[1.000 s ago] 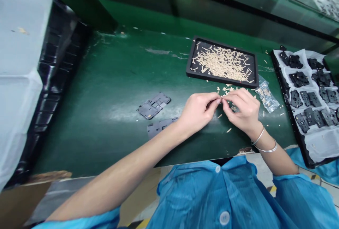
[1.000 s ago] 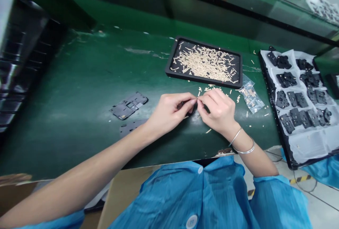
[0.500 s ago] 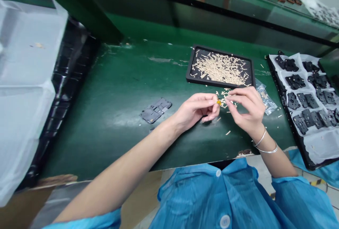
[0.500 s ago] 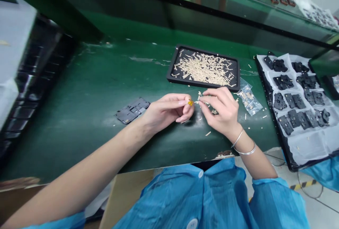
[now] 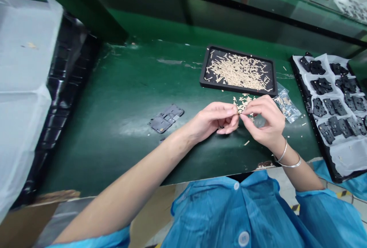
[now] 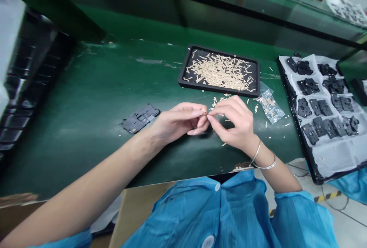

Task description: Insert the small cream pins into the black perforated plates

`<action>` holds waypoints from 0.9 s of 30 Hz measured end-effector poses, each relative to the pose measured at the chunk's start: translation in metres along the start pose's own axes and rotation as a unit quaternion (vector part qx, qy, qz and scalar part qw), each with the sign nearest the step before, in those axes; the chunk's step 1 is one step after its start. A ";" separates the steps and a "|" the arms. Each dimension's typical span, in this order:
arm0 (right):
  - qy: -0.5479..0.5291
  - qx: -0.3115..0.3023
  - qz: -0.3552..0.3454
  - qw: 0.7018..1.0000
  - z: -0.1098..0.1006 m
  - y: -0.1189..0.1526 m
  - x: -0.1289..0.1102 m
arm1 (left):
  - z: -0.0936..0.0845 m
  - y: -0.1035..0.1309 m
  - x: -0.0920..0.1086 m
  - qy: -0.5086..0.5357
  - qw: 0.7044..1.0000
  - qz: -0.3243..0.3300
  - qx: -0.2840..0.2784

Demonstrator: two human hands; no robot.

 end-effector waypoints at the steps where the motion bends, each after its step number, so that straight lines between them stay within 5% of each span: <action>1: -0.022 -0.004 0.055 0.998 0.001 0.000 0.008 | -0.003 -0.001 0.002 -0.008 1.000 0.016 0.016; 6: -0.151 -0.069 0.366 0.916 0.017 0.021 0.051 | -0.015 -0.003 0.009 -0.044 0.991 0.090 0.088; 10: -0.222 -0.101 0.481 0.842 0.028 0.036 0.062 | -0.013 -0.004 0.005 -0.037 0.994 0.064 0.079; 16: -0.258 -0.086 0.515 0.813 0.031 0.041 0.063 | -0.007 -0.004 0.005 0.000 0.998 0.042 0.055; 27: -0.219 -0.072 0.489 0.841 0.025 0.038 0.067 | -0.014 -0.005 0.010 -0.008 0.992 0.085 0.097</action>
Point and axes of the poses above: each hand's wrist, its own y-axis away from the middle knuckle, its own z-axis out of the palm, x = y × z, the point moved 9 cm from there along -y, towards the middle knuckle, and after that the axes turned 14 degrees about x, right-handed, at the moved point
